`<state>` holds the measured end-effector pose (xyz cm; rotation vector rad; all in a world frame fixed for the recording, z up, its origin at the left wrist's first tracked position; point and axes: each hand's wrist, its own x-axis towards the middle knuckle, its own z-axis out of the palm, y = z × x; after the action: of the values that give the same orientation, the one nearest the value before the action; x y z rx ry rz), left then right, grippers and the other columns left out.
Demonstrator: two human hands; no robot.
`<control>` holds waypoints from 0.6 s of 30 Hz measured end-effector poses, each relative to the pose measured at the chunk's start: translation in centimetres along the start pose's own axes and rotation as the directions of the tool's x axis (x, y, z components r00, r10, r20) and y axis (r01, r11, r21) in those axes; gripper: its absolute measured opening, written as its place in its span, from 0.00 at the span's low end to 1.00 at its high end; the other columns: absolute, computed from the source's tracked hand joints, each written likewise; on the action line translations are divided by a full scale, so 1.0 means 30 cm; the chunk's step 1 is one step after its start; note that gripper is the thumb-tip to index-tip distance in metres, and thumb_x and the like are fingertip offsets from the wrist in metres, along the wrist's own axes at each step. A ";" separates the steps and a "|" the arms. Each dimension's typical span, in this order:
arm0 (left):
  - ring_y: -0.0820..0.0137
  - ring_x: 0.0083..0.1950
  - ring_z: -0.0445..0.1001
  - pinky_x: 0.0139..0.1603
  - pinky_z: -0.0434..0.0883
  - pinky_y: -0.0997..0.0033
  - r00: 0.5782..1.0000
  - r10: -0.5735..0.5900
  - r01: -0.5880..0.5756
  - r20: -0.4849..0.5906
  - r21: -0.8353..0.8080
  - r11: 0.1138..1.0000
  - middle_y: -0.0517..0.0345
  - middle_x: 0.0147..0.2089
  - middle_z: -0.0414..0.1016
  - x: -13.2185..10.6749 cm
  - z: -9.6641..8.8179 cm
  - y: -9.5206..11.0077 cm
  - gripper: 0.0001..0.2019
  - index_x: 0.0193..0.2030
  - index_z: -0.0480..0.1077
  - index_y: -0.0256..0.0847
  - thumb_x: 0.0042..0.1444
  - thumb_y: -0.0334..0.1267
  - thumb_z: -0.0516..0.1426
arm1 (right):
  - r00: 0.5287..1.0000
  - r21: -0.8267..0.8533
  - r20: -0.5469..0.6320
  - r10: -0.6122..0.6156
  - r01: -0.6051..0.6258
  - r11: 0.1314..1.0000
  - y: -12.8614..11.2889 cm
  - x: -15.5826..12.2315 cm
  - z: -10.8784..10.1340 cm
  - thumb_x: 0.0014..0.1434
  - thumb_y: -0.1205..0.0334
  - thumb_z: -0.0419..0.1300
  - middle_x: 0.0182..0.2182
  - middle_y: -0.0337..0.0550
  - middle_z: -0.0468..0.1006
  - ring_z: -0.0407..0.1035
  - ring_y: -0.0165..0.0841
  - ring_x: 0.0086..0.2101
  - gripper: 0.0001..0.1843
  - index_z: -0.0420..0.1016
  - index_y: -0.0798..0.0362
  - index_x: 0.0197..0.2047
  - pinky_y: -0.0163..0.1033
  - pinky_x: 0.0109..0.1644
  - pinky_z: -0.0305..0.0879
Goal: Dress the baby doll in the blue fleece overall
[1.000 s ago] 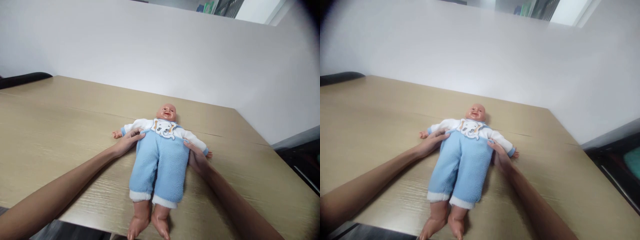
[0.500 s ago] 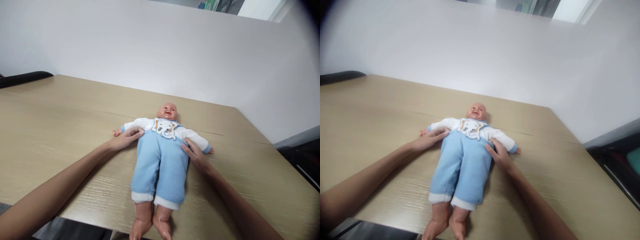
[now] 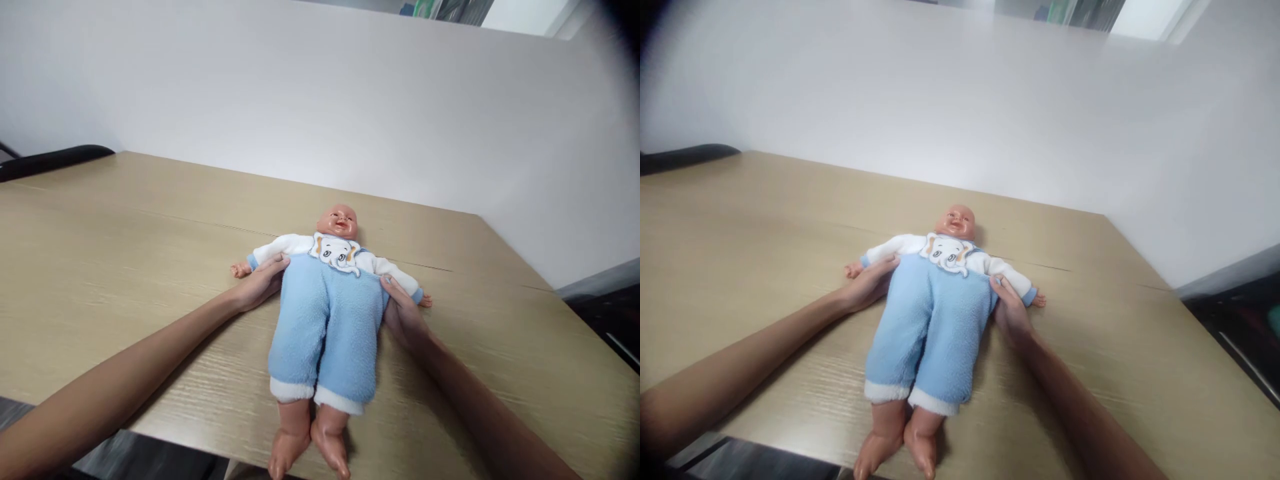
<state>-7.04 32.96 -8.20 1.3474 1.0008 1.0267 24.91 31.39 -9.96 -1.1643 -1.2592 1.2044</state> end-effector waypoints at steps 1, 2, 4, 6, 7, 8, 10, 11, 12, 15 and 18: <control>0.59 0.45 0.74 0.47 0.74 0.57 1.000 -0.027 0.027 0.002 -0.088 0.996 0.53 0.43 0.74 0.005 0.011 -0.011 0.17 0.41 0.67 0.45 0.66 0.57 0.57 | 1.000 -0.002 -0.006 -0.006 0.006 1.000 0.003 0.004 0.003 0.61 0.32 0.61 0.36 0.44 0.77 0.74 0.49 0.45 0.23 0.69 0.44 0.39 0.54 0.52 0.74; 0.60 0.45 0.73 0.47 0.73 0.58 0.999 -0.049 0.049 0.002 -0.160 0.986 0.54 0.42 0.73 0.010 0.020 -0.017 0.17 0.42 0.66 0.45 0.65 0.57 0.59 | 1.000 -0.001 -0.012 -0.010 0.010 1.000 0.006 0.008 0.006 0.61 0.32 0.61 0.35 0.44 0.77 0.74 0.49 0.46 0.23 0.69 0.44 0.39 0.54 0.52 0.74; 0.62 0.42 0.71 0.46 0.72 0.59 0.997 -0.075 0.070 -0.014 -0.226 0.971 0.57 0.39 0.71 0.015 0.031 -0.022 0.17 0.41 0.65 0.46 0.63 0.56 0.62 | 1.000 0.000 -0.022 -0.018 0.018 1.000 0.011 0.013 0.007 0.60 0.33 0.62 0.33 0.42 0.75 0.74 0.48 0.43 0.23 0.67 0.44 0.38 0.54 0.51 0.73; 0.64 0.39 0.70 0.44 0.71 0.60 0.996 -0.084 0.074 -0.028 -0.250 0.965 0.59 0.36 0.69 0.017 0.038 -0.019 0.19 0.41 0.64 0.45 0.62 0.56 0.64 | 0.999 -0.002 -0.024 -0.022 0.022 1.000 0.016 0.016 0.006 0.60 0.33 0.63 0.30 0.40 0.72 0.72 0.46 0.38 0.23 0.64 0.44 0.36 0.52 0.48 0.73; 0.65 0.39 0.69 0.43 0.71 0.61 0.996 -0.084 0.073 -0.033 -0.268 0.961 0.60 0.36 0.69 0.018 0.041 -0.017 0.19 0.41 0.64 0.45 0.61 0.56 0.64 | 0.999 -0.007 -0.023 -0.025 0.025 1.000 0.019 0.016 0.005 0.60 0.34 0.62 0.29 0.39 0.70 0.71 0.44 0.36 0.24 0.62 0.44 0.36 0.50 0.46 0.73; 0.65 0.39 0.70 0.43 0.71 0.61 0.996 -0.084 0.070 -0.037 -0.289 0.955 0.59 0.37 0.69 0.018 0.043 -0.014 0.19 0.41 0.64 0.45 0.61 0.55 0.65 | 0.999 -0.013 -0.020 -0.028 0.027 1.000 0.022 0.015 0.003 0.61 0.34 0.62 0.29 0.38 0.69 0.70 0.43 0.35 0.24 0.62 0.44 0.36 0.49 0.44 0.72; 0.63 0.42 0.72 0.45 0.71 0.60 0.995 -0.082 0.062 -0.049 -0.321 0.945 0.58 0.39 0.71 0.019 0.048 -0.010 0.19 0.42 0.65 0.45 0.61 0.55 0.65 | 0.999 -0.042 -0.006 -0.037 0.037 0.998 0.023 0.012 -0.002 0.62 0.34 0.62 0.30 0.38 0.68 0.68 0.42 0.34 0.23 0.63 0.44 0.37 0.47 0.43 0.71; 0.62 0.43 0.73 0.45 0.72 0.59 0.995 -0.082 0.060 -0.053 -0.328 0.943 0.57 0.40 0.72 0.020 0.049 -0.009 0.19 0.43 0.65 0.45 0.62 0.55 0.64 | 0.999 -0.061 0.004 -0.045 0.046 0.997 0.022 0.010 -0.005 0.63 0.34 0.61 0.31 0.38 0.68 0.68 0.41 0.35 0.22 0.64 0.44 0.37 0.46 0.43 0.70; 0.61 0.44 0.73 0.46 0.72 0.59 0.995 -0.082 0.061 -0.050 -0.331 0.942 0.56 0.41 0.73 0.020 0.050 -0.008 0.19 0.43 0.66 0.45 0.62 0.56 0.64 | 0.998 -0.081 0.014 -0.055 0.056 0.995 0.018 0.006 -0.008 0.64 0.35 0.61 0.32 0.38 0.68 0.67 0.41 0.35 0.22 0.64 0.44 0.38 0.45 0.43 0.69; 0.63 0.42 0.72 0.45 0.70 0.60 0.996 -0.083 0.070 -0.026 -0.329 0.942 0.57 0.40 0.73 0.024 0.044 -0.011 0.18 0.42 0.67 0.44 0.63 0.55 0.64 | 0.996 -0.131 0.033 -0.083 0.087 0.988 -0.006 -0.006 -0.010 0.65 0.36 0.62 0.33 0.37 0.66 0.64 0.38 0.35 0.21 0.64 0.44 0.37 0.42 0.42 0.66; 0.65 0.40 0.70 0.43 0.68 0.64 0.998 -0.070 0.068 0.003 -0.298 0.952 0.58 0.39 0.72 0.035 0.030 -0.014 0.17 0.42 0.69 0.44 0.61 0.53 0.66 | 0.994 -0.165 0.033 -0.101 0.105 0.981 -0.032 -0.016 -0.004 0.64 0.36 0.63 0.31 0.36 0.63 0.61 0.37 0.33 0.22 0.64 0.45 0.35 0.41 0.39 0.64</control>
<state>-5.90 33.75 -8.59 1.0537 0.8529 1.0825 25.05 30.88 -9.02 -1.1918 -1.4429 1.0557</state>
